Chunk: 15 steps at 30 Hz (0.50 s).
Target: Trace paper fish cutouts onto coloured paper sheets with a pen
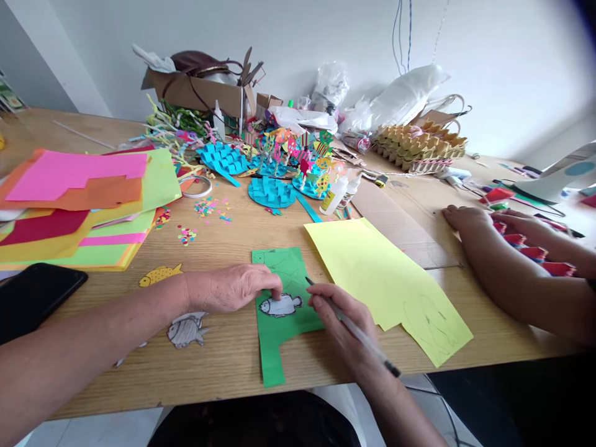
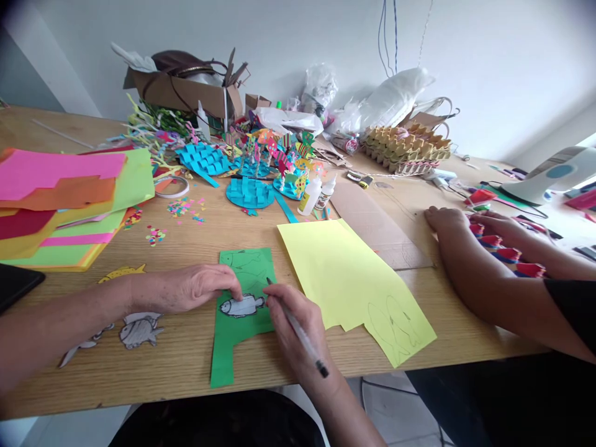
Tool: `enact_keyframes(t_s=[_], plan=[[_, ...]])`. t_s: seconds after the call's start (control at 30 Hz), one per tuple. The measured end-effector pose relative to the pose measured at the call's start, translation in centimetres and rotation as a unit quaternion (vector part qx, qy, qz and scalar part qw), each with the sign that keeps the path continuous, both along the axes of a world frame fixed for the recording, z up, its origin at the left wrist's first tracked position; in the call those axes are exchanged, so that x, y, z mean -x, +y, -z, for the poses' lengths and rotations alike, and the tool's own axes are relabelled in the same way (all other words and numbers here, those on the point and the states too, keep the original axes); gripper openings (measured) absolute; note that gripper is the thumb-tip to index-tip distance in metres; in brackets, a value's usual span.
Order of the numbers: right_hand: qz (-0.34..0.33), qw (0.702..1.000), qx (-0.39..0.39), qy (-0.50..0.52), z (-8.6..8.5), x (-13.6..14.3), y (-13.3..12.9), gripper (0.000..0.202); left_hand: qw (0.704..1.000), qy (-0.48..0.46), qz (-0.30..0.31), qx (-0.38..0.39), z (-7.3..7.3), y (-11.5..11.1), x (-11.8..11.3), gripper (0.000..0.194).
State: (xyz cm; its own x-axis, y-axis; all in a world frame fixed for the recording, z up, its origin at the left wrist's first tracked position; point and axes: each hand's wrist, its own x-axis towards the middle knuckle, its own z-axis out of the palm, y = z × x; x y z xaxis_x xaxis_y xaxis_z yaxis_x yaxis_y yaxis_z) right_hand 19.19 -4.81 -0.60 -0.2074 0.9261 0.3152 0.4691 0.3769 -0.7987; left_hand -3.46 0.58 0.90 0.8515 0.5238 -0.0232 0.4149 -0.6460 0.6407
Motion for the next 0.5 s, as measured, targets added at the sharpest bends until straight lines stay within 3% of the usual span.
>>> enact_keyframes(t_s=[0.2, 0.5], plan=[[-0.027, 0.988, -0.057, -0.138, 1.6, -0.3, 0.1, 0.027, 0.999, 0.031, -0.011, -0.036, -0.7, -0.7, -0.4, 0.031], [-0.048, 0.982, -0.062, -0.170, 2.1, 0.2, 0.4, 0.034, 0.982, 0.114, -0.105, -0.113, -0.2, -2.8, -2.3, 0.024]])
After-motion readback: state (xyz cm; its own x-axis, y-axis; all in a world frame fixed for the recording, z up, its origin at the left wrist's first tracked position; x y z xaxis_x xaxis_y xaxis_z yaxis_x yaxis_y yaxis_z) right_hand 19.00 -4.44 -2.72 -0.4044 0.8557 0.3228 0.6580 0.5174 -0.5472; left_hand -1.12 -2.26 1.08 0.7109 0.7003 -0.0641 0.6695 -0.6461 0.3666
